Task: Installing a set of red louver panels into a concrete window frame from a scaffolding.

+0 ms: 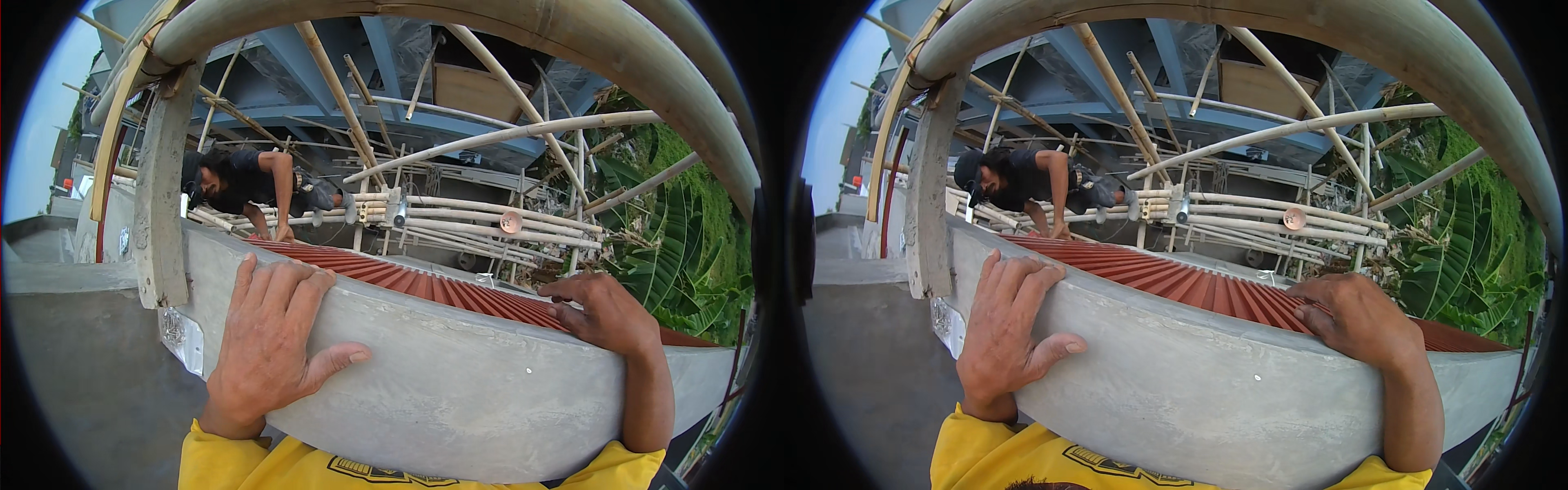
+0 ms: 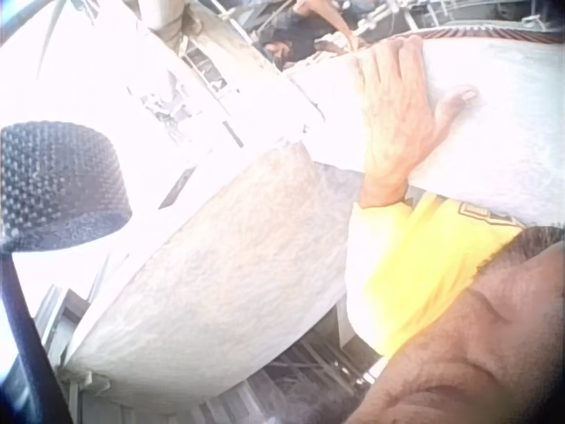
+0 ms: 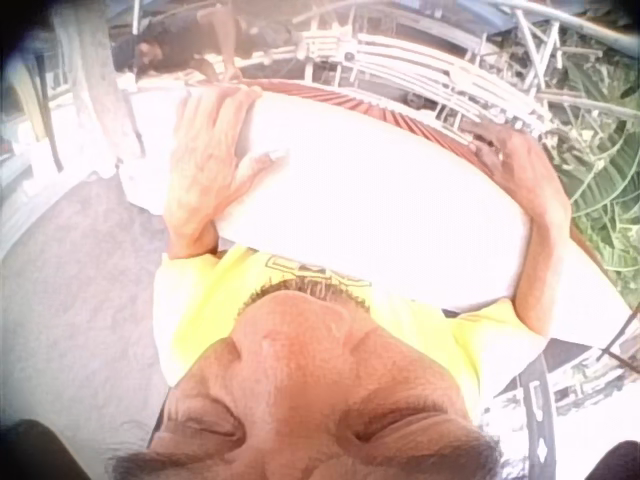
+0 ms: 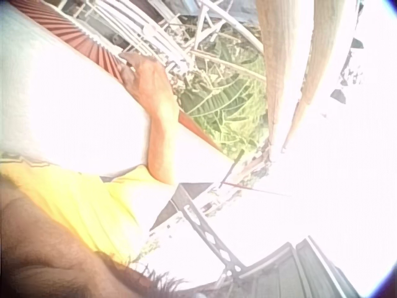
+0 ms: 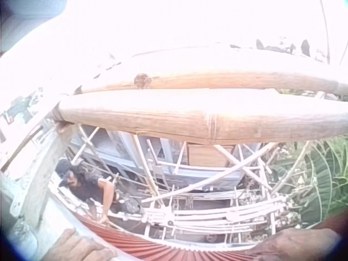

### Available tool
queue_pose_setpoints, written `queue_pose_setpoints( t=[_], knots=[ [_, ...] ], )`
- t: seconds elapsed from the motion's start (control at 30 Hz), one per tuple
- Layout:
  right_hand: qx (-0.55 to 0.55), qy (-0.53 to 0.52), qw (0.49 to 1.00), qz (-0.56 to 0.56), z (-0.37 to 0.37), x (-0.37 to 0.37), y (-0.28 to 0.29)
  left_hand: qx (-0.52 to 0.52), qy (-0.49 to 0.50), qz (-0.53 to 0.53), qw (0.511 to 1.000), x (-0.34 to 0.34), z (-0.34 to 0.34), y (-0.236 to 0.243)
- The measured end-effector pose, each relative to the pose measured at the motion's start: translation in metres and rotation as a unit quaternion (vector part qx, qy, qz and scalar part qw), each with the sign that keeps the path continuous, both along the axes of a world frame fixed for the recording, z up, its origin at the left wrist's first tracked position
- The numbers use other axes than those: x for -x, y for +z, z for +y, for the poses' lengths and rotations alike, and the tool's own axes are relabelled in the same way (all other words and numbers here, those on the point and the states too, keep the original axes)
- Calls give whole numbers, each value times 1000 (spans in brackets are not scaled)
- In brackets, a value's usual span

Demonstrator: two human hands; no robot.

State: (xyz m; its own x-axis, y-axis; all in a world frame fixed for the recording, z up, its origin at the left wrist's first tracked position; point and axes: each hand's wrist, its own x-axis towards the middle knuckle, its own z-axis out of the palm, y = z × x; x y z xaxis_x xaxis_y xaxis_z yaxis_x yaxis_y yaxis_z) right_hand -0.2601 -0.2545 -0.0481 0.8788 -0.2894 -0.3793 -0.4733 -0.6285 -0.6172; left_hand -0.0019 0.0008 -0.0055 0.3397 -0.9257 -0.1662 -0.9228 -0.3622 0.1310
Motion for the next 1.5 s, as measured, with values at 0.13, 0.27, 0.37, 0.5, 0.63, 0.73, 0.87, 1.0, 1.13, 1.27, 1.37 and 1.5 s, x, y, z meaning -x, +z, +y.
queue_pose_setpoints(
  t=[0.13,0.27,0.37,0.5,0.63,0.73,0.87,1.0,1.13,1.27,1.37,1.5],
  knots=[
    [2,-7,1000,12,3,-3,7,9,-11,16,1000,-1,-1,2],
    [-6,-28,999,31,4,-4,5,0,-17,12,1000,-1,1,0],
    [-4,-44,998,41,6,-2,8,0,-24,20,1000,-2,-1,0],
    [-6,-42,998,37,5,-4,3,-4,-17,14,1000,-1,1,0],
    [-13,-50,997,51,5,-5,6,-3,-22,14,1000,-1,0,0],
    [-7,-37,998,41,5,-6,7,0,-23,18,1000,-2,0,-1],
    [1,-28,999,29,4,-4,5,13,-24,13,1000,-2,0,0],
    [-6,-32,999,38,5,-6,7,15,-21,11,1000,-1,0,1],
    [6,-26,999,31,4,-4,4,7,-19,15,1000,-1,0,1],
    [0,-27,999,24,3,-2,3,5,-15,11,1000,-1,-1,0],
    [1,-26,999,20,4,-1,4,4,-12,11,1000,1,-1,2],
    [-3,-25,1000,13,3,0,1,6,-8,9,1000,1,-1,1]
  ],
)
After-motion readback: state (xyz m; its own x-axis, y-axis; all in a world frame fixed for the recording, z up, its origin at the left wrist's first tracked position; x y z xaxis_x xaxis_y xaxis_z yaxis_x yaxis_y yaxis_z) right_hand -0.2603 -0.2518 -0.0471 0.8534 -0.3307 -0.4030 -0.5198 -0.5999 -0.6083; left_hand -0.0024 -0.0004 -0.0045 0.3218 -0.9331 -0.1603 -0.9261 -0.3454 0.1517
